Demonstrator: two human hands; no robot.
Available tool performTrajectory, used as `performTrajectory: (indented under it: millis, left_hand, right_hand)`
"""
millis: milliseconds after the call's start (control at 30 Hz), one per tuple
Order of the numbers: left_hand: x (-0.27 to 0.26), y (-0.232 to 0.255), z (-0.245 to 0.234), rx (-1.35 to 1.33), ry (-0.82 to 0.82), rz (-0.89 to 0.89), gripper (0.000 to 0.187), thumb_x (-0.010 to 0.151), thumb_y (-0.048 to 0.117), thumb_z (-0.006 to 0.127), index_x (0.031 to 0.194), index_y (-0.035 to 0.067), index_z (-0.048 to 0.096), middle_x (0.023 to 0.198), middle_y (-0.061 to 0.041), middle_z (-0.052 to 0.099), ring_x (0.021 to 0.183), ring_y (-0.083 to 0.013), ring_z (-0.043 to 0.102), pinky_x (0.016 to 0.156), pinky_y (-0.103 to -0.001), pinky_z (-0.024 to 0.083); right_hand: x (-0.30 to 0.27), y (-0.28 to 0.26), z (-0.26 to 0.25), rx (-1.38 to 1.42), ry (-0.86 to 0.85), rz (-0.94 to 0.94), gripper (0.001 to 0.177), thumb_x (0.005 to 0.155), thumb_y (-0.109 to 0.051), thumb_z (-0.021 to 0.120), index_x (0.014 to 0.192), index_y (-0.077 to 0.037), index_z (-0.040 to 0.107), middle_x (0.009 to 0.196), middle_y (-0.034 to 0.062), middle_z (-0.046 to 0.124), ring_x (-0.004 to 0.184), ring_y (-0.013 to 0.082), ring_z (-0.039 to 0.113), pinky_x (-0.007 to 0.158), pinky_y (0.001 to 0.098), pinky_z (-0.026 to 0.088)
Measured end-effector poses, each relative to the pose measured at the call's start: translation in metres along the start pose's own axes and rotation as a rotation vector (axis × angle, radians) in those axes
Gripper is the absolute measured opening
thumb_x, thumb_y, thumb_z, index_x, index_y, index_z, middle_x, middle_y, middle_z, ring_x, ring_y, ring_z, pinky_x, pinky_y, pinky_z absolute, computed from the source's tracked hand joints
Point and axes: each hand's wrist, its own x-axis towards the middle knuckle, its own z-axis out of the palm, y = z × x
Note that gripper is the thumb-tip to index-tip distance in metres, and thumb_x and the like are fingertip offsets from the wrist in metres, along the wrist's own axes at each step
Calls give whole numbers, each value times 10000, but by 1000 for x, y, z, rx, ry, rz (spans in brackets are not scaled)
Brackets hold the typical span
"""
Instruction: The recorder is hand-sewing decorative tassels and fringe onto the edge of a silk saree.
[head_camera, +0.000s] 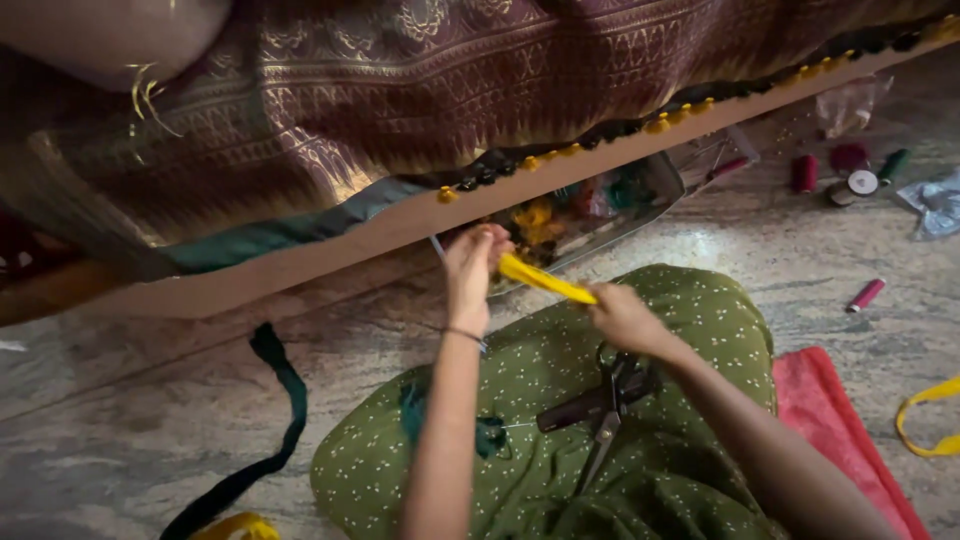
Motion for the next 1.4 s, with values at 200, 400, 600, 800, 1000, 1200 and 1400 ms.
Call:
performTrajectory:
  millis: [200, 400, 600, 800, 1000, 1200, 1400]
  left_hand:
    - [58, -31, -49, 1452, 233, 505, 147, 922, 202, 701, 990, 97, 779, 947, -184, 745, 934, -371, 701, 836, -479, 543]
    - [-3, 63, -7, 1581, 180, 120, 271, 987, 315, 691, 979, 54, 763, 996, -201, 735, 945, -370, 699, 817, -476, 545]
    - [-62, 150, 32, 899, 130, 837, 359, 952, 281, 679, 1139, -24, 697, 1045, -175, 739, 989, -261, 702, 876, -395, 543]
    - [-21, 83, -17, 179, 79, 418, 538, 1181, 192, 667, 803, -113, 439, 864, -168, 343, 794, -230, 307, 687, -388, 272]
    - [-62, 130, 47, -163, -92, 350, 212, 1011, 177, 629, 1022, -32, 662, 1047, -95, 726, 987, -177, 711, 966, -365, 603]
    - [-61, 118, 51, -96, 35, 373, 134, 992, 65, 661, 1055, -53, 667, 1042, -94, 713, 922, -158, 701, 892, -344, 613]
    - [-78, 129, 54, 60, 82, 405, 139, 974, 67, 684, 1039, -56, 684, 970, -83, 743, 890, -132, 710, 830, -264, 575]
  right_hand:
    - [-28, 144, -47, -433, 218, 19, 567, 810, -100, 704, 1333, -19, 501, 853, 219, 729, 813, 410, 712, 735, 499, 581]
    - [-101, 80, -81, -115, 362, 78, 566, 831, -138, 729, 1355, -52, 537, 815, 205, 787, 773, 335, 770, 742, 444, 591]
    - [-94, 43, -81, 135, 330, 121, 286, 914, -191, 721, 1172, -78, 776, 997, 154, 816, 833, 264, 797, 792, 396, 614]
    - [-86, -41, -77, 636, 223, -123, 487, 894, -77, 670, 1367, -27, 562, 1351, 128, 661, 1227, 196, 652, 1074, 344, 488]
    - [-72, -73, -65, 725, 223, -216, 390, 931, -84, 615, 1308, 11, 642, 1268, 175, 720, 1154, 215, 718, 985, 342, 539]
    - [-88, -126, -69, 199, 353, -272, 246, 983, -140, 672, 1160, -30, 803, 1088, 158, 746, 879, 253, 697, 735, 391, 597]
    - [-75, -147, -57, 468, 269, -294, 248, 985, -121, 629, 1200, -51, 731, 1062, 89, 787, 981, 175, 768, 876, 308, 623]
